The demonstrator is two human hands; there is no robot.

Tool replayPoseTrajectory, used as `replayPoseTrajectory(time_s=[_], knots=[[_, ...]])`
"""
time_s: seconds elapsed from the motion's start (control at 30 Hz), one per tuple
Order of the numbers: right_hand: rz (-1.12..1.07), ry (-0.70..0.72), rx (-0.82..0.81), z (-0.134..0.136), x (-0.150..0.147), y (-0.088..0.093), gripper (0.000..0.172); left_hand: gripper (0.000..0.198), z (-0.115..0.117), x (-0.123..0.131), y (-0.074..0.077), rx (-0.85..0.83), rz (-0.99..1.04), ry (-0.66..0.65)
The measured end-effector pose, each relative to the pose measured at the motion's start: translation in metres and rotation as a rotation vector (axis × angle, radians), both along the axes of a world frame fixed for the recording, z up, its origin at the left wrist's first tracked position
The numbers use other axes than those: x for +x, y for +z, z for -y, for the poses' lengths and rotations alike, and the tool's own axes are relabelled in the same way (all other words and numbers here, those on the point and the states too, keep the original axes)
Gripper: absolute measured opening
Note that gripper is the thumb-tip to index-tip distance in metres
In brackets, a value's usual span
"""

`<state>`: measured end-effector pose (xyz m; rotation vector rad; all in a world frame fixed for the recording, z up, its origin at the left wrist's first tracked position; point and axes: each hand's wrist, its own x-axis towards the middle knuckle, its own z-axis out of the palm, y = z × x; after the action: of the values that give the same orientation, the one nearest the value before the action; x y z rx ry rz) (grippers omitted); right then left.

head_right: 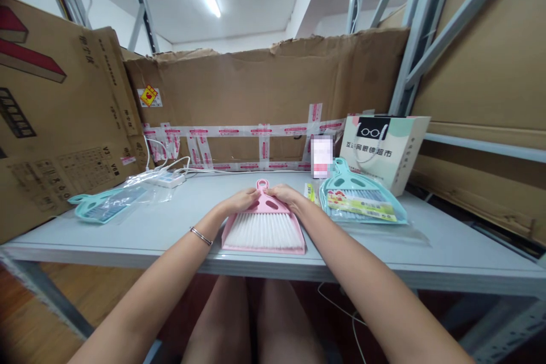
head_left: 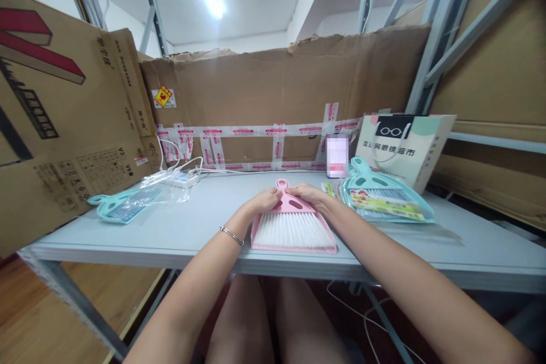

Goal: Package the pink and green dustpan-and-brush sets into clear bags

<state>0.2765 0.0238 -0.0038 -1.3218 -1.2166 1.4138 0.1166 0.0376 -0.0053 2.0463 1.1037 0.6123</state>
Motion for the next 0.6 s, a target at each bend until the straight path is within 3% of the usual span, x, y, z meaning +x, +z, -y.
replayPoseTrajectory(time_s=[0.2, 0.47, 0.6], knots=[[0.050, -0.035, 0.055, 0.005, -0.002, 0.002, 0.020, 0.033, -0.002, 0.001, 0.000, -0.059, 0.065, 0.005], [0.139, -0.105, 0.242, 0.006, 0.005, 0.006, 0.024, 0.036, 0.008, -0.016, 0.021, -0.205, 0.180, -0.058], [0.456, -0.181, 0.403, 0.001, 0.033, 0.017, 0.029, 0.029, 0.000, -0.026, 0.024, -0.176, 0.266, 0.027]])
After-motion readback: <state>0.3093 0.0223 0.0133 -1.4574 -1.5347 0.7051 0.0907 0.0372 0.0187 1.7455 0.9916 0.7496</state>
